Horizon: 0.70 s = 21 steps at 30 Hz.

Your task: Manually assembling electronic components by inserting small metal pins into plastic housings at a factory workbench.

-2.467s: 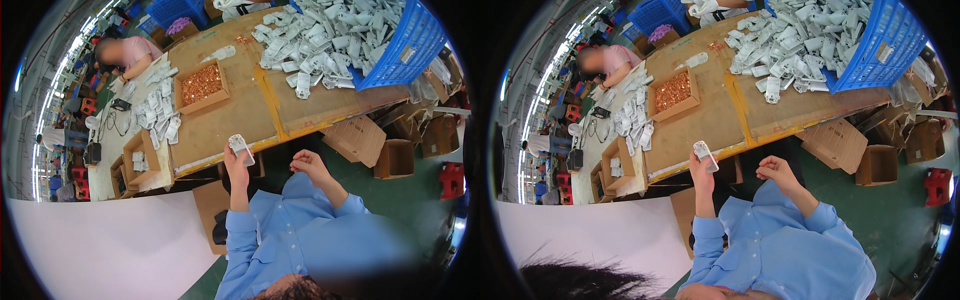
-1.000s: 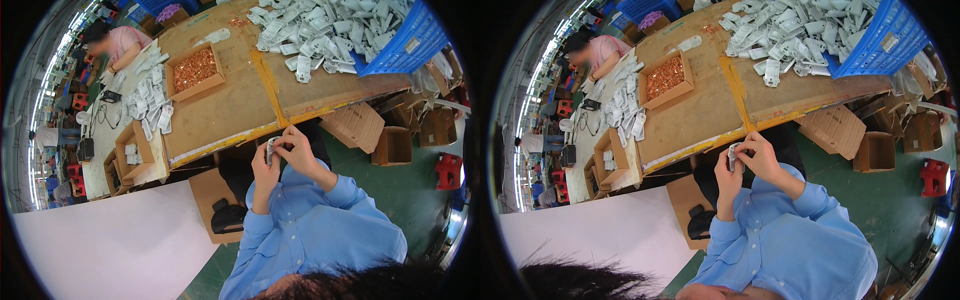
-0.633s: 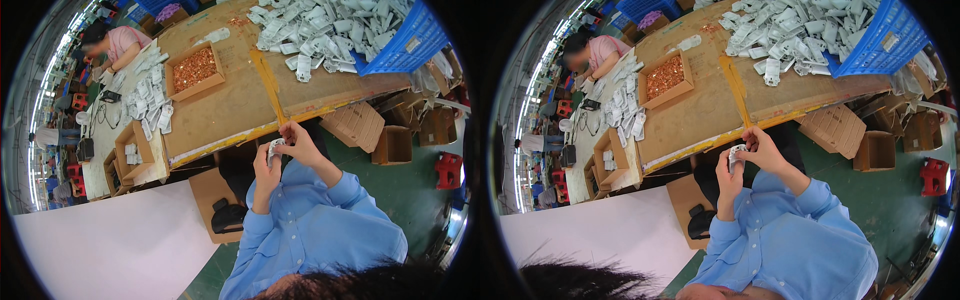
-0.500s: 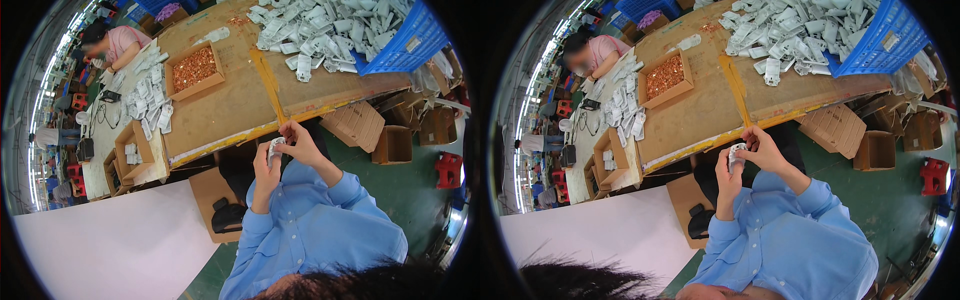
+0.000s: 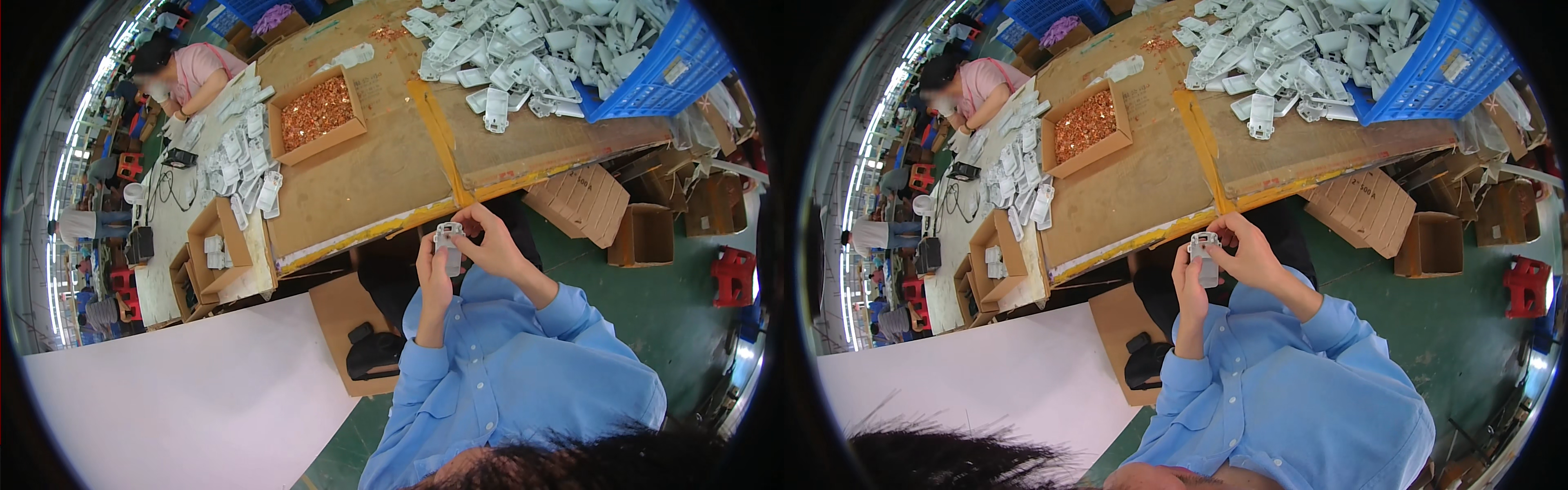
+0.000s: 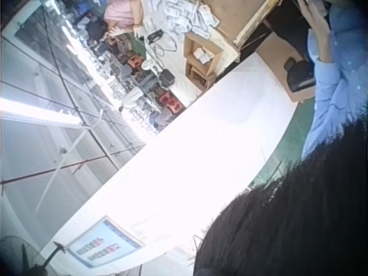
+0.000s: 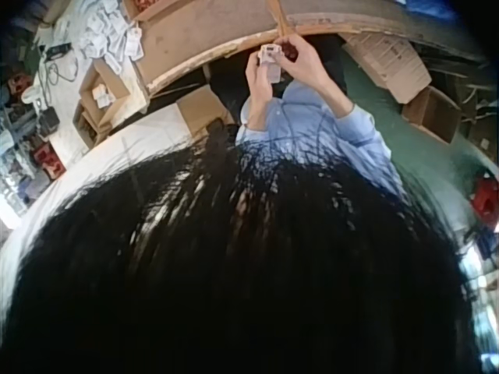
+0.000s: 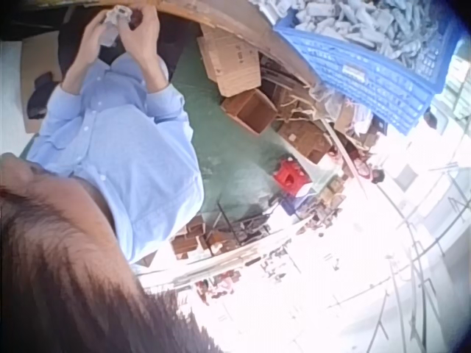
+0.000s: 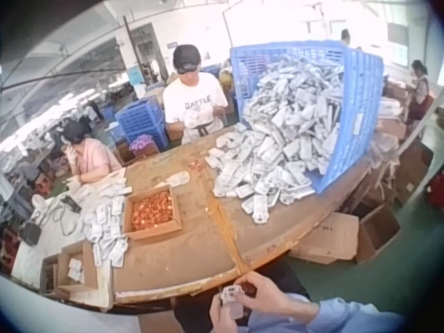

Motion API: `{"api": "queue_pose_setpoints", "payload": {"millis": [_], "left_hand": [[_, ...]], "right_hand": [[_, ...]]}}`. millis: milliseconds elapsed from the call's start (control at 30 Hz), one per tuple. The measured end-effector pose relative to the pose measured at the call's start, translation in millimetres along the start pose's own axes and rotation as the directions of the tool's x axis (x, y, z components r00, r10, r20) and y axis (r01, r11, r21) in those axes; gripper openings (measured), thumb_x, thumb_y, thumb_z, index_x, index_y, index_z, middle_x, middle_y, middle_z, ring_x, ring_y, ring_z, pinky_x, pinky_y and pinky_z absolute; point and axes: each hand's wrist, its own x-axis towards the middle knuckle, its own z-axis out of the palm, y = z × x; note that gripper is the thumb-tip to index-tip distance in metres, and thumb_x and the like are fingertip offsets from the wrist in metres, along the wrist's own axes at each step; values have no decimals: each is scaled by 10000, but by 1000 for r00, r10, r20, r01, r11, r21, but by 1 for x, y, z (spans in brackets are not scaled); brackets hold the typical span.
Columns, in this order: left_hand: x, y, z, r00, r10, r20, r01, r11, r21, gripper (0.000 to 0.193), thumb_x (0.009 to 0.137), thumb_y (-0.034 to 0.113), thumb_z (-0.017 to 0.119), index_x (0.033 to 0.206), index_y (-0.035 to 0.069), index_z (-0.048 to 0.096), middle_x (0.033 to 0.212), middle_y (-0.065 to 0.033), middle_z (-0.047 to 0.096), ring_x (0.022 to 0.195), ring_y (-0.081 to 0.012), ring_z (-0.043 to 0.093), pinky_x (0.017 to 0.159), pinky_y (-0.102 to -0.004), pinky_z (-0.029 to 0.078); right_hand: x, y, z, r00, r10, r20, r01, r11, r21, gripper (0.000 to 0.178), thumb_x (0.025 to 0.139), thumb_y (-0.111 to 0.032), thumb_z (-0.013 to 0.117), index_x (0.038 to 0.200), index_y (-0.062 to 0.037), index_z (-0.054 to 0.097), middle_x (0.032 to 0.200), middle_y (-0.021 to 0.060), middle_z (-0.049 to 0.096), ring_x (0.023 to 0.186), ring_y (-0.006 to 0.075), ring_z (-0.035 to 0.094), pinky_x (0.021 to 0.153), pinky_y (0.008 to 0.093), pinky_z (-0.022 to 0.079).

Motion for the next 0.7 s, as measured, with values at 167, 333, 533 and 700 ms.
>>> {"api": "queue_pose_setpoints", "payload": {"millis": [167,333,533,700], "left_hand": [[1,-5,1,999,35,-20,-34,999,39,228,996,190,441,1148,61,550,951,-29,642,732,-84,626,536,-211,512],[4,-13,-2,990,137,-44,-130,981,144,217,1013,203,471,1131,53,573,900,-21,642,698,-67,610,520,-196,484],[1,0,6,993,90,-73,-77,982,172,213,1006,200,496,1101,40,601,844,-15,640,658,-56,591,508,-194,471],[1,2,7,990,123,-72,-103,966,238,222,998,186,516,1076,4,618,766,-19,616,622,-61,555,520,-214,448]], "right_hand": [[1,-7,0,999,30,-9,-31,999,-17,200,801,-92,704,950,-6,601,811,59,585,704,141,541,652,277,469],[2,-7,2,1000,26,-9,-26,1000,-17,191,804,-90,700,938,1,598,809,77,614,711,149,592,666,280,504],[2,-6,3,999,32,-24,-33,999,-41,178,802,-95,700,909,4,597,782,80,614,676,154,596,638,284,508],[3,-8,4,998,56,-25,-58,996,-75,162,804,-78,700,881,14,591,738,73,606,656,129,587,616,275,486]]}}
